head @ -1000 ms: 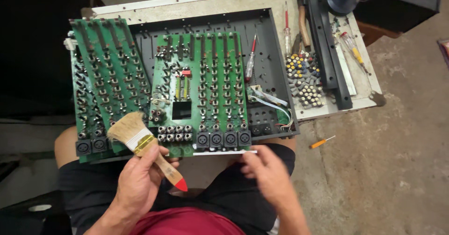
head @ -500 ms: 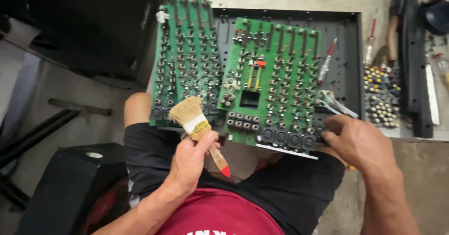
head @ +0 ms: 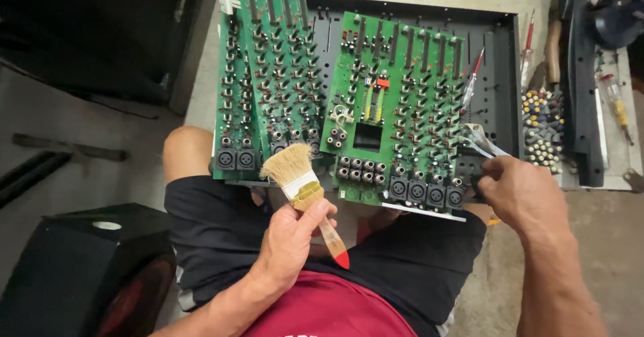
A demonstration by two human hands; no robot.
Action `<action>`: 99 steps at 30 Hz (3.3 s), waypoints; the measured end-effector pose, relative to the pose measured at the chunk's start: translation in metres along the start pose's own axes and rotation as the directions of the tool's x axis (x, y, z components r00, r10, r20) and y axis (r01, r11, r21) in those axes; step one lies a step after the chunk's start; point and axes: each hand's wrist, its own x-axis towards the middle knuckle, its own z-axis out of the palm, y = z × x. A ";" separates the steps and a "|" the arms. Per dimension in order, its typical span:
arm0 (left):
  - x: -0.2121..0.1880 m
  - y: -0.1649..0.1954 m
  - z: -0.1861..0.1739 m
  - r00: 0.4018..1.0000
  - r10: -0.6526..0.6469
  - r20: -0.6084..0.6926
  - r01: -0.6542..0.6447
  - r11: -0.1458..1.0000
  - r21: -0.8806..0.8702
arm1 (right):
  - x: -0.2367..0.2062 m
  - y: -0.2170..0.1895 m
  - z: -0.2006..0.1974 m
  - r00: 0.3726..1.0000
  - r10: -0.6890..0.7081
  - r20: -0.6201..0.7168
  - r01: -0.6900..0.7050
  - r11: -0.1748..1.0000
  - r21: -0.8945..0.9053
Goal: The person sits at a workbench with a disassembled audio amplifier chassis on their lap, brushing dust off several green circuit boards with a wide brush and picking at components by hand. They then flip a large board over and probe or scrape its underside with a red-handled tool.
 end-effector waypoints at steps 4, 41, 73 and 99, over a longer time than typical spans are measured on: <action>-0.004 0.008 0.004 0.999 0.039 0.020 -0.039 0.999 0.013 | -0.014 -0.014 -0.026 0.983 0.047 -0.179 -0.028 0.994 0.110; 0.017 0.033 0.046 0.981 0.088 0.170 -0.001 0.889 -0.457 | -0.128 -0.153 0.028 0.742 -0.192 -0.643 0.542 0.735 0.407; 0.000 0.036 0.029 0.954 -0.129 0.269 0.236 0.877 -0.419 | -0.161 -0.154 -0.058 0.257 -0.558 -0.789 0.866 -0.228 0.444; 0.002 -0.008 0.033 0.869 -0.426 0.253 0.484 0.839 -0.249 | -0.146 -0.145 0.075 0.741 -0.271 -0.614 0.596 0.686 0.417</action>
